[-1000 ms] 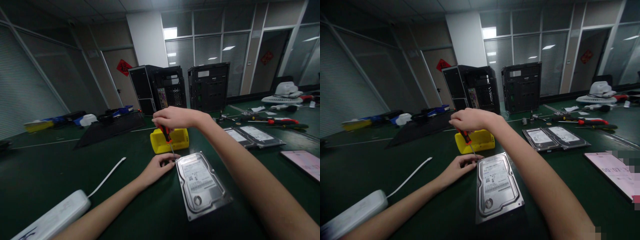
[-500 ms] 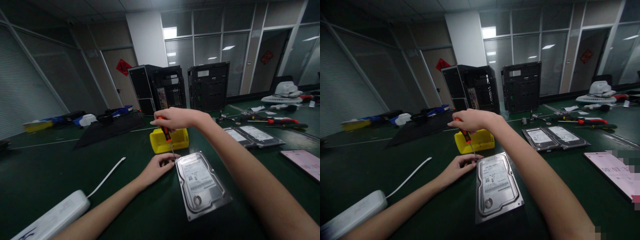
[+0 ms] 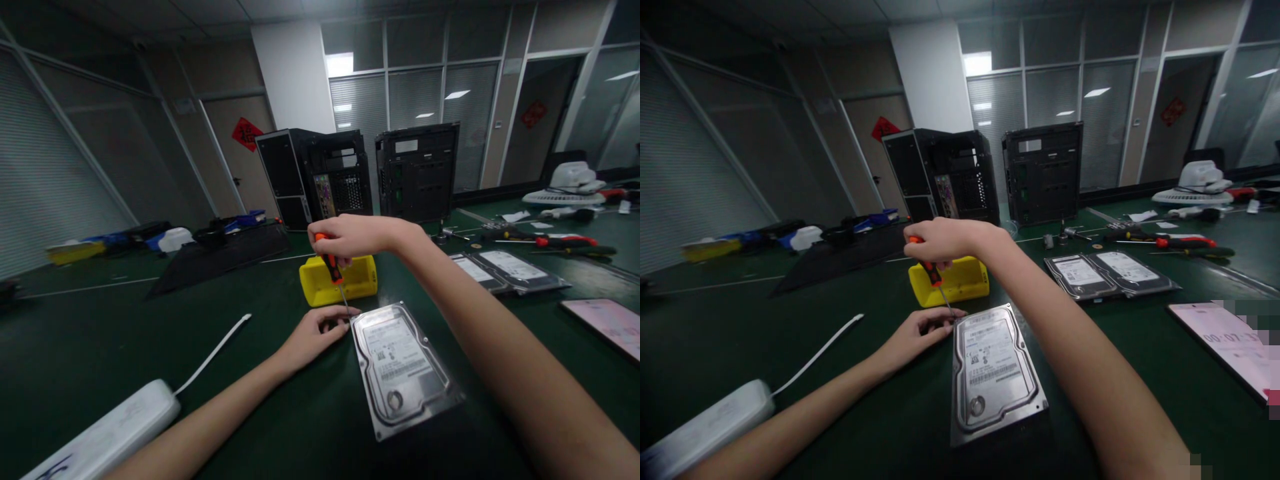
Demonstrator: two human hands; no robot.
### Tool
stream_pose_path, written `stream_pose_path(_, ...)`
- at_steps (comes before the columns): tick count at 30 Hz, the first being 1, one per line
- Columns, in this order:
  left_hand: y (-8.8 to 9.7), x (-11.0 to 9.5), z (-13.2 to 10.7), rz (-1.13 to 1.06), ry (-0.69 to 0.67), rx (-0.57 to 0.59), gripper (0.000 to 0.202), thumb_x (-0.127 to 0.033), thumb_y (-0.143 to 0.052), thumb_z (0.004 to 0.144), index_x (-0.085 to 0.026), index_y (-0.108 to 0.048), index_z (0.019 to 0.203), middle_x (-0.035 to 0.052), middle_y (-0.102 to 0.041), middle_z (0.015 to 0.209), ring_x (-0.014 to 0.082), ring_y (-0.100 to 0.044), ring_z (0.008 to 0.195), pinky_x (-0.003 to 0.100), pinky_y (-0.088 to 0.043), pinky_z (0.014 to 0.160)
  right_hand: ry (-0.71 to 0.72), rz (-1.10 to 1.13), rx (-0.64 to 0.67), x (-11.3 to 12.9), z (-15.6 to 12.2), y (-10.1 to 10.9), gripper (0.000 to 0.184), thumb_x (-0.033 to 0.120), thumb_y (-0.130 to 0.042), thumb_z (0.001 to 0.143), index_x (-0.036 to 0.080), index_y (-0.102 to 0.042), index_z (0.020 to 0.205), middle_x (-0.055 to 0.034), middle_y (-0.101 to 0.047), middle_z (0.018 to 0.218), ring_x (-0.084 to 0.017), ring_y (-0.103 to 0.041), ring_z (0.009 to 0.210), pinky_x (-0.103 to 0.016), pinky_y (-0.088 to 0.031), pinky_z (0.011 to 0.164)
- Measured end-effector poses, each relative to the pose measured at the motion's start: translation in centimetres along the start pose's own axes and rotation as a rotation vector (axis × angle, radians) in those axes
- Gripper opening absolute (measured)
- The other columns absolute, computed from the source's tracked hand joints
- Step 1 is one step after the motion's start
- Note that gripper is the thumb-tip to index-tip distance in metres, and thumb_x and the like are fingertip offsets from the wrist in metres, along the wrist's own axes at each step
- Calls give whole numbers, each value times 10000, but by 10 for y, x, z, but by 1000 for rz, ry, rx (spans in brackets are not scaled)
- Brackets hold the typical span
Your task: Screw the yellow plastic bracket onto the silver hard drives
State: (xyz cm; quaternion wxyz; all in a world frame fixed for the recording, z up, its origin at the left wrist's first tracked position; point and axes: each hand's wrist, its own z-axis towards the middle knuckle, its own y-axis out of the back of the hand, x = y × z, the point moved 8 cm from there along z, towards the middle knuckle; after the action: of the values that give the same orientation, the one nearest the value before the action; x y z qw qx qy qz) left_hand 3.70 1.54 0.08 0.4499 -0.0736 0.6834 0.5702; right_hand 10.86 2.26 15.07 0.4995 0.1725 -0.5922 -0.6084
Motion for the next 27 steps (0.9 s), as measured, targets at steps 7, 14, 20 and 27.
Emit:
stream_pose_path(7,1,-4,-1,5,14,8,334,-261,-457,826,-193,-578,1130,25,-620,921,138,-465,683,217,-317,570,13,33,21,0,0,-1,149,272,-381,845,151,-464,819,-48,-595,679,-103,-564,534,-190,-458,508)
stream_pose_path(14,0,-3,0,-5,-5,4,317,-238,-460,828,-213,-584,1119,15,-622,967,130,-448,683,211,-301,564,13,-1,0,-2,-1,3,262,376,-440,835,137,-516,760,-42,-608,668,-91,-557,537,-187,-424,504)
stream_pose_path(20,1,-3,-1,8,7,4,323,-261,-455,834,-201,-578,1127,19,-618,956,126,-439,652,210,-290,543,74,-121,-55,0,3,6,300,417,-509,792,124,-573,802,-47,-621,716,-92,-545,558,-197,-367,511)
stream_pose_path(27,0,1,-1,-8,-14,0,323,-249,-459,835,-215,-569,1137,15,-616,944,134,-464,697,212,-306,569,18,-251,-127,-1,0,11,383,470,-359,853,152,-565,801,-68,-625,773,-129,-528,636,-231,-329,556)
